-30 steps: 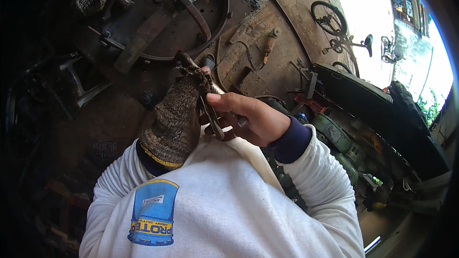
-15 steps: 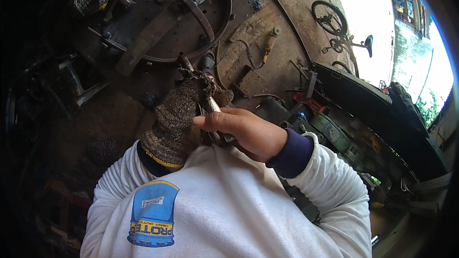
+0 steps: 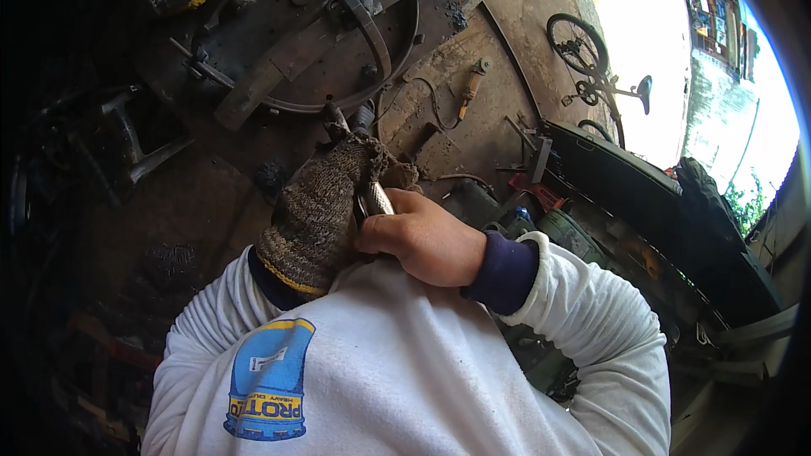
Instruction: The person assembles and secures curved metal components on a jig, using locking pliers to hold pieces in place and a hammer to strike a metal rod and the assembly.
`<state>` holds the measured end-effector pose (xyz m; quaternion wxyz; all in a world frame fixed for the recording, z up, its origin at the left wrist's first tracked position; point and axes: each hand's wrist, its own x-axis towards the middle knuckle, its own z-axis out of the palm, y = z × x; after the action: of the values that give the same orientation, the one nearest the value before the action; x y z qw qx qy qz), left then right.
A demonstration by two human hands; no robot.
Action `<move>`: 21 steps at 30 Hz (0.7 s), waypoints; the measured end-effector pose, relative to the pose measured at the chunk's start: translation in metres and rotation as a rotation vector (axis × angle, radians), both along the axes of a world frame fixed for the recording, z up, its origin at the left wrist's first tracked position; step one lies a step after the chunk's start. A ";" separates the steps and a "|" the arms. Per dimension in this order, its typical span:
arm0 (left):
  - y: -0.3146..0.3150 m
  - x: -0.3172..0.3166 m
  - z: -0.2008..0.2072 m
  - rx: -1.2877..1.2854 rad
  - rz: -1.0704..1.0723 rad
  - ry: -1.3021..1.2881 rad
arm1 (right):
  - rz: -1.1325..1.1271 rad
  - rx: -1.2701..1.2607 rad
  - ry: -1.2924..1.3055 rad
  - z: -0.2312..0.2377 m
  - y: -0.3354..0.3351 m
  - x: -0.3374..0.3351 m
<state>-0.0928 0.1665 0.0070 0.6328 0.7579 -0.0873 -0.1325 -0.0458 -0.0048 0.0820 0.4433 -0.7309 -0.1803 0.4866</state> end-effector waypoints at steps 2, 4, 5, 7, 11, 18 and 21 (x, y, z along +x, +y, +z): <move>-0.001 0.001 0.002 0.011 0.011 -0.012 | 0.174 0.094 -0.258 -0.002 0.000 0.001; -0.002 0.002 0.000 0.025 0.040 -0.070 | 0.190 0.058 -0.276 0.000 0.002 0.002; -0.003 0.003 -0.002 0.038 0.042 -0.057 | 0.187 0.057 -0.276 0.000 0.002 0.002; -0.005 0.004 -0.005 0.068 0.048 -0.031 | 0.221 0.083 -0.341 -0.001 0.001 0.003; 0.001 0.015 0.016 0.100 0.022 0.002 | 0.239 0.129 -0.364 0.000 0.003 0.008; -0.009 -0.001 -0.023 0.014 -0.069 0.288 | 0.003 0.038 -0.029 0.015 0.010 0.008; -0.015 -0.012 -0.046 -0.083 -0.100 0.397 | -0.177 0.063 0.192 0.012 0.007 0.011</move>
<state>-0.1047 0.1512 -0.0391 0.6609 0.6849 -0.0038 -0.3069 -0.0350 0.0026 0.0944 0.5224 -0.6797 -0.0869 0.5075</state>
